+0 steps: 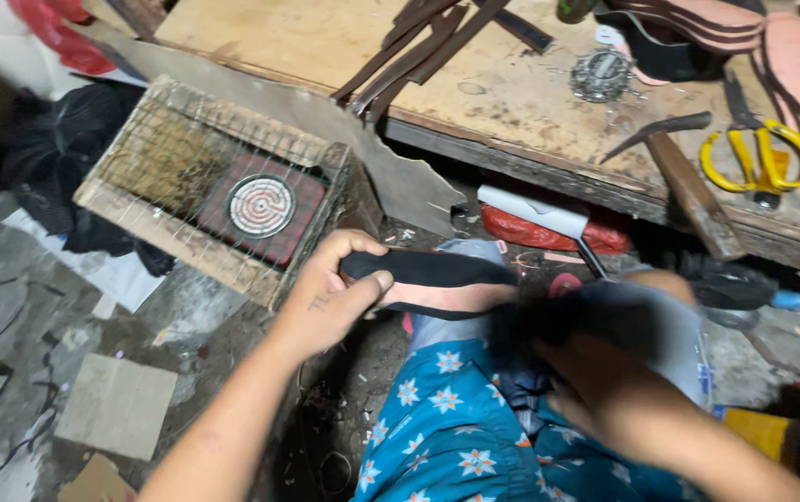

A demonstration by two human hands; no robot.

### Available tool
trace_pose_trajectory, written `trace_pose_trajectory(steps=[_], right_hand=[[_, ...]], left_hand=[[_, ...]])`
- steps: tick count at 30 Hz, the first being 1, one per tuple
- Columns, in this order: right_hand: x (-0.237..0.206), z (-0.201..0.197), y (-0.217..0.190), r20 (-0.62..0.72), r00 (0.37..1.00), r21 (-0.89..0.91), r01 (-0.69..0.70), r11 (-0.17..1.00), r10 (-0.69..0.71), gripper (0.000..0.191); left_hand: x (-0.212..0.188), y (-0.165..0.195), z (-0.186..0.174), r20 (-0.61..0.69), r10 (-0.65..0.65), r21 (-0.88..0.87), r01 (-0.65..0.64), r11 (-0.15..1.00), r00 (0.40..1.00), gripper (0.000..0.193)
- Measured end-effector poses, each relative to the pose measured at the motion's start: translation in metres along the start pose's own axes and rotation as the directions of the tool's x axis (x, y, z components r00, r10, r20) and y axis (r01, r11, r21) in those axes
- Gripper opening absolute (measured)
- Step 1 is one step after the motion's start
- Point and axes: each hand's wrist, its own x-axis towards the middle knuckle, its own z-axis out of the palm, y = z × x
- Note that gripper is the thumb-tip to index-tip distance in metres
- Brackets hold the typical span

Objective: The person sits on the floor of a shoe workshop holding a shoe upper on their lap. They hammer the shoe, trim and press its edges with pliers, then take a strap and fit it across the shoe, pressing the strap ends into place.

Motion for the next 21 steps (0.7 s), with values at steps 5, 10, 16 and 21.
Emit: trace_pose_trajectory(steps=[5, 10, 16, 21], right_hand=[[-0.029, 0.016, 0.062, 0.085, 0.996, 0.058, -0.009, 0.998, 0.004, 0.052], [-0.007, -0.038, 0.106, -0.645, 0.765, -0.077, -0.056, 0.995, -0.007, 0.025], [0.048, -0.057, 0.132, -0.704, 0.670, -0.068, -0.391, 0.918, 0.234, 0.066], [0.058, -0.041, 0.134, -0.747, 0.618, 0.045, -0.318, 0.947, 0.243, 0.050]], left_hand=[[0.009, -0.042, 0.095, 0.150, -0.417, -0.537, 0.428, 0.727, 0.896, 0.029], [0.017, -0.064, 0.138, 0.259, -0.436, -0.448, 0.507, 0.736, 0.862, 0.039], [0.009, -0.061, 0.126, 0.428, -0.138, -0.457, 0.346, 0.819, 0.893, 0.085], [0.011, -0.063, 0.133, 0.329, -0.109, -0.350, 0.229, 0.908, 0.938, 0.079]])
